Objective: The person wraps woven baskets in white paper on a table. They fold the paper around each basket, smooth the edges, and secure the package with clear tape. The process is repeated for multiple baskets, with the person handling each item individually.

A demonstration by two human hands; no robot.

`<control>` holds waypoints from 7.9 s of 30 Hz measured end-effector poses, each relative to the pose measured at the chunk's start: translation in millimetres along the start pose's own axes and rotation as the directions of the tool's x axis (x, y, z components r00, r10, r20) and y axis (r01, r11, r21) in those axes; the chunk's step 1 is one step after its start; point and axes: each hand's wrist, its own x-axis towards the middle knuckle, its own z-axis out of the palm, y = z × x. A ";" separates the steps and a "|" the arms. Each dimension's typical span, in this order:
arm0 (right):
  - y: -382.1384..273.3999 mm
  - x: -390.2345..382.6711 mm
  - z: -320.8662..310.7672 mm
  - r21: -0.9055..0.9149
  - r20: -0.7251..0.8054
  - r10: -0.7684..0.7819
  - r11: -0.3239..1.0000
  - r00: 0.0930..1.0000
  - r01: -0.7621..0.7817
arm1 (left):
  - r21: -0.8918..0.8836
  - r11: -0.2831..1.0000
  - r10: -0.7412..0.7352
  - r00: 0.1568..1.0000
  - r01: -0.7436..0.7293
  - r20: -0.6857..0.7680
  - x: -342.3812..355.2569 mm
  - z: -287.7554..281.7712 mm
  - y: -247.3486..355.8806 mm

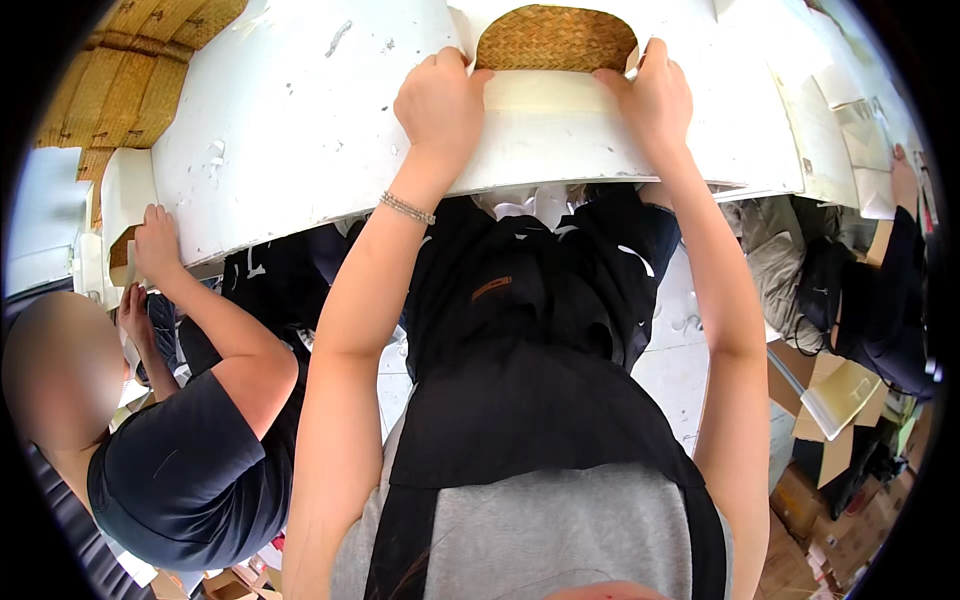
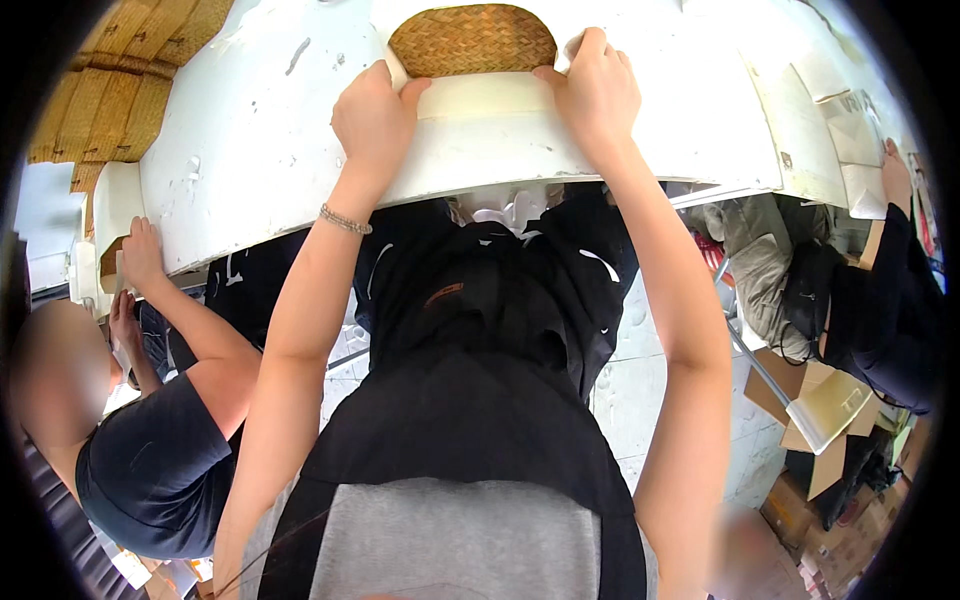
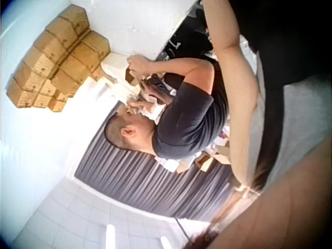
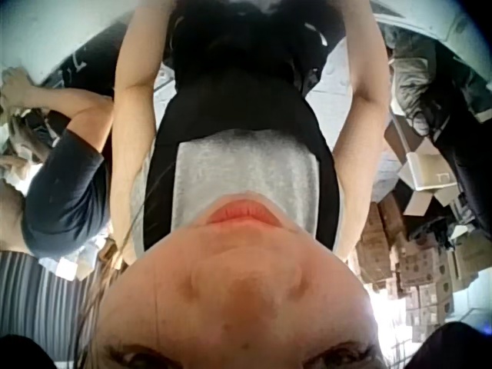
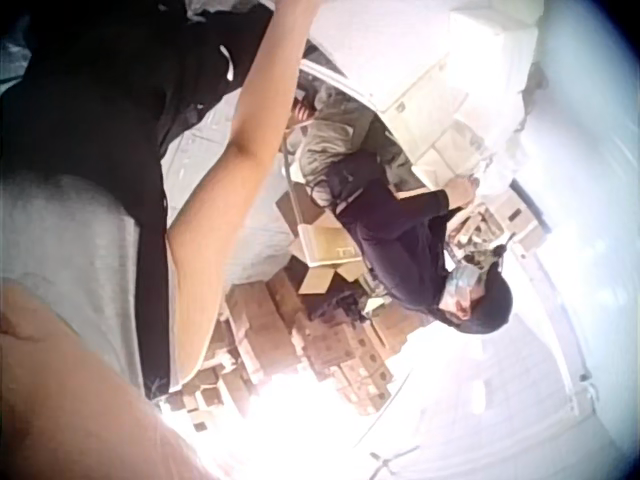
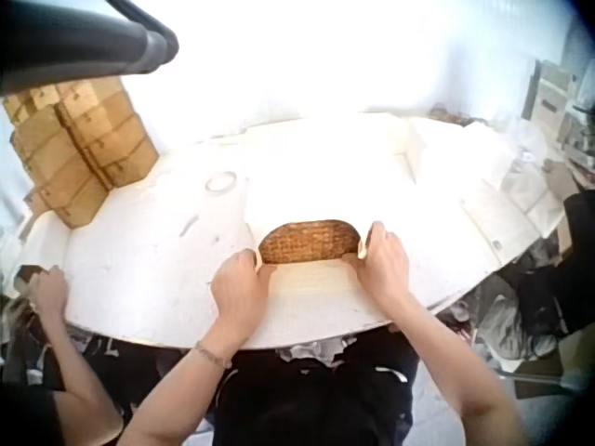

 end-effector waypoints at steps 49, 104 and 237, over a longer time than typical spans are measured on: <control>-81.5 31.5 4.3 -0.270 0.496 -0.337 0.816 0.800 0.511 | -0.010 0.877 0.451 0.813 -0.481 0.369 -37.2 -5.0 61.0; 26.2 40.4 -114.9 0.504 0.390 -0.019 0.841 0.921 -0.196 | -0.519 0.770 0.236 0.922 -0.371 -0.308 31.8 -71.7 -59.7; 7.6 108.1 -22.8 0.369 -0.107 -0.772 0.554 0.626 0.746 | -0.547 0.426 0.863 0.143 -0.721 0.484 85.7 41.4 87.2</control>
